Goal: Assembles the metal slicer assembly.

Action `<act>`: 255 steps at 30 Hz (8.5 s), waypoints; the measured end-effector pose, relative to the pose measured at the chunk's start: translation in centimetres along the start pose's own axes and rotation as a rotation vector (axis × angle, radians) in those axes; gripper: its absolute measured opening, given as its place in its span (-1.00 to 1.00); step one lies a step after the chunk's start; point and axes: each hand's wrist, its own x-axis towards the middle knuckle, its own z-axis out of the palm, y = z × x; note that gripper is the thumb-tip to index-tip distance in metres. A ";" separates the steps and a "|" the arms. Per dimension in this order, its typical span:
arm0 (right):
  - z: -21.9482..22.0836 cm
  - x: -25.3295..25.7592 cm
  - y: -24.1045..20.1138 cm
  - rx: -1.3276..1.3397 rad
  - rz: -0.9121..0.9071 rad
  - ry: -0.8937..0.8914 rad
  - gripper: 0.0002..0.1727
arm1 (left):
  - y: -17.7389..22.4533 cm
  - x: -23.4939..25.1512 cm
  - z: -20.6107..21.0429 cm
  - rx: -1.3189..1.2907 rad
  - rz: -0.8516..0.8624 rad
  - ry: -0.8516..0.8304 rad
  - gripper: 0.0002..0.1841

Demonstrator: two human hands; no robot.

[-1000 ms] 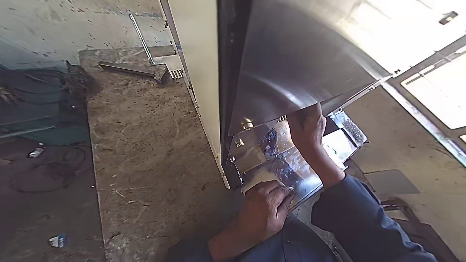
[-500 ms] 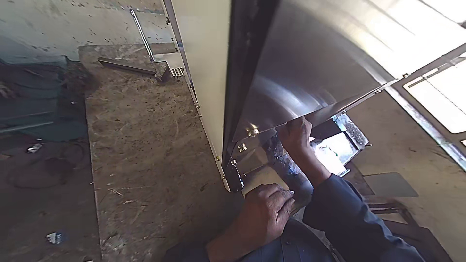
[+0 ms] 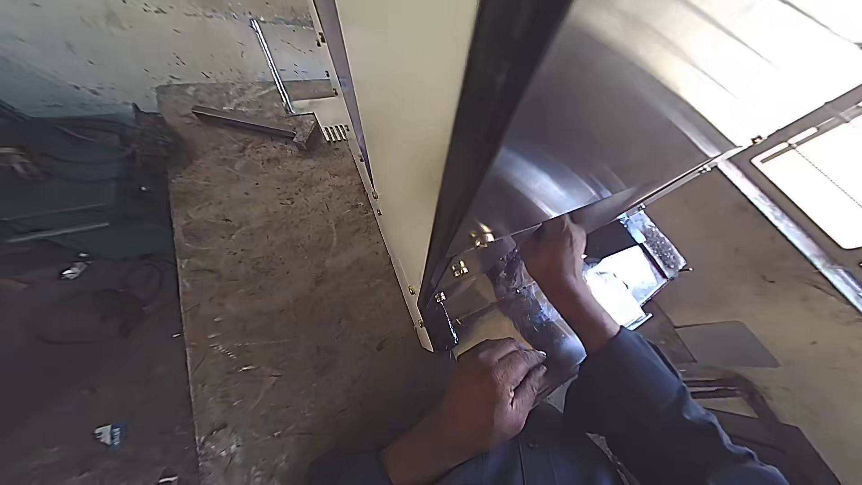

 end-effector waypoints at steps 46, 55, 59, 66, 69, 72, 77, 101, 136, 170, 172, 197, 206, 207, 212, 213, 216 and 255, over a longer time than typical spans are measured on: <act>-2.8 1.2 -1.7 -0.070 -0.105 0.116 -0.74 | -0.1 -0.3 0.0 0.041 0.014 0.013 -0.76; -3.3 1.8 -1.9 -0.062 -0.115 0.181 -0.74 | -0.2 -0.5 0.1 0.013 0.005 0.037 -0.77; -2.2 0.6 -1.5 -0.090 0.018 -0.145 -0.78 | -0.3 -0.1 0.0 -0.003 0.017 0.027 -0.78; -4.7 -0.6 -0.4 0.213 -0.046 0.126 -0.85 | -0.2 -0.3 0.3 0.009 0.010 0.032 -0.76; -4.0 -0.3 -0.9 0.256 -0.065 0.135 -0.84 | -0.1 -0.2 0.5 0.058 0.012 -0.006 -0.74; -2.9 0.0 -1.3 0.245 -0.101 0.169 -0.88 | -0.2 -0.2 0.3 0.049 0.018 0.001 -0.75; -2.2 0.1 -1.6 0.165 -0.090 0.168 -0.90 | -0.3 -0.2 0.3 0.037 0.030 0.006 -0.76; -1.0 -0.1 -2.3 -0.008 0.089 -0.268 -0.82 | -0.3 -0.2 -0.2 0.012 0.026 0.018 -0.76; -3.0 1.3 6.7 0.150 0.300 -0.249 -0.68 | -0.3 -0.1 0.6 0.114 -0.007 -0.010 -0.76; -5.9 5.2 3.6 -0.037 0.142 0.093 -0.65 | -0.3 -0.3 0.4 0.068 -0.027 0.024 -0.75; -5.5 4.8 3.3 -0.078 0.192 -0.018 -0.62 | -0.2 -0.4 0.2 0.075 -0.031 0.011 -0.74; -4.9 3.3 6.9 0.163 0.132 0.046 -0.73 | -0.4 -0.1 0.7 0.146 -0.011 -0.009 -0.72; -3.2 2.7 6.7 0.147 0.188 -0.069 -0.70 | -0.3 -0.2 0.5 0.142 -0.029 -0.014 -0.75; -3.2 2.8 6.8 0.133 0.204 -0.096 -0.68 | -0.3 -0.1 0.5 0.139 -0.027 -0.024 -0.75; -0.9 2.3 7.6 0.085 0.255 -0.322 -0.67 | -0.3 0.1 0.4 0.134 -0.014 -0.038 -0.76; -1.0 2.6 7.5 0.073 0.256 -0.327 -0.68 | -0.2 0.1 0.4 0.141 -0.015 -0.036 -0.75; -4.5 4.6 5.5 0.046 0.257 -0.218 -0.69 | -0.1 0.1 0.3 0.138 -0.026 -0.038 -0.75; -5.4 6.3 5.9 0.120 0.226 -0.001 -0.68 | -0.4 0.0 0.4 0.121 -0.025 -0.028 -0.76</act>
